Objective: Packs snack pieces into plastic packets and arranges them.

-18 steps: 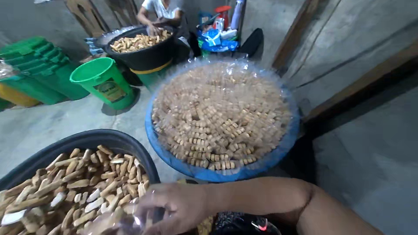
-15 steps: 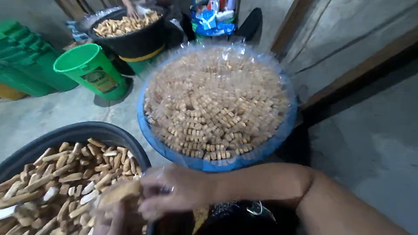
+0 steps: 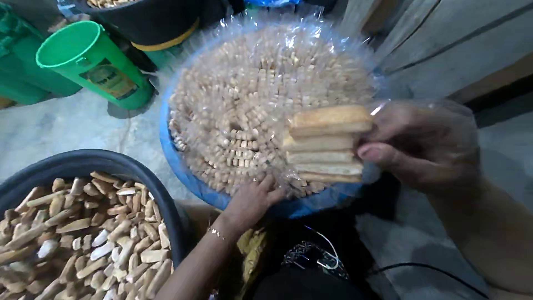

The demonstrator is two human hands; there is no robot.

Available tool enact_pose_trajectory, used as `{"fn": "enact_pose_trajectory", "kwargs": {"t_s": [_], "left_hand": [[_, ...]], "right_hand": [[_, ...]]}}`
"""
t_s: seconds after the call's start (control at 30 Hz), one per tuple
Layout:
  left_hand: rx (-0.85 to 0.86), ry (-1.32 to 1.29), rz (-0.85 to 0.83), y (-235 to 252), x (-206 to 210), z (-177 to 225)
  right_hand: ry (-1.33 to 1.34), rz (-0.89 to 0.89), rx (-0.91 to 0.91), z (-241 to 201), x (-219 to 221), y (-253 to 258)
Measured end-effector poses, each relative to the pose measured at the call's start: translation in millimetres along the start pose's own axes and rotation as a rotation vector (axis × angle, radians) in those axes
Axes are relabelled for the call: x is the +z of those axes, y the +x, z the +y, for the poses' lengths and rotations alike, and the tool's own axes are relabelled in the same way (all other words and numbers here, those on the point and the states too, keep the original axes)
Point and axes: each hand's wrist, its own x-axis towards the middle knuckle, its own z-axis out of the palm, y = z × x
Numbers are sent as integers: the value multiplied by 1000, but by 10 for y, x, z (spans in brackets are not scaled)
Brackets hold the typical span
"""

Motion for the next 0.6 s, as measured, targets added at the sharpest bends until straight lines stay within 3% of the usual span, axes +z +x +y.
{"fn": "enact_pose_trajectory", "kwargs": {"t_s": [0.17,0.27,0.4,0.47,0.53,0.6], "left_hand": [[-18,9,-35,175,19,-232],[-137,-152,-215,255,-106,-271],[-102,-279,-230,339,-28,-427],[-151,-364,-329,395,-140,-450],[-228,-461,-446,453,-329,-427],[-296,-509,-465,456,-590,-344]], "right_hand": [[-112,24,27,44,-7,-224],[-257,-184,-96,77,307,-404],[-397,-463,-205,296,752,-709],[-434,-625,-95,378,830,-679],[-401,-961,219,303,864,-389],[-418,-1234,398,273,997,-65]]}}
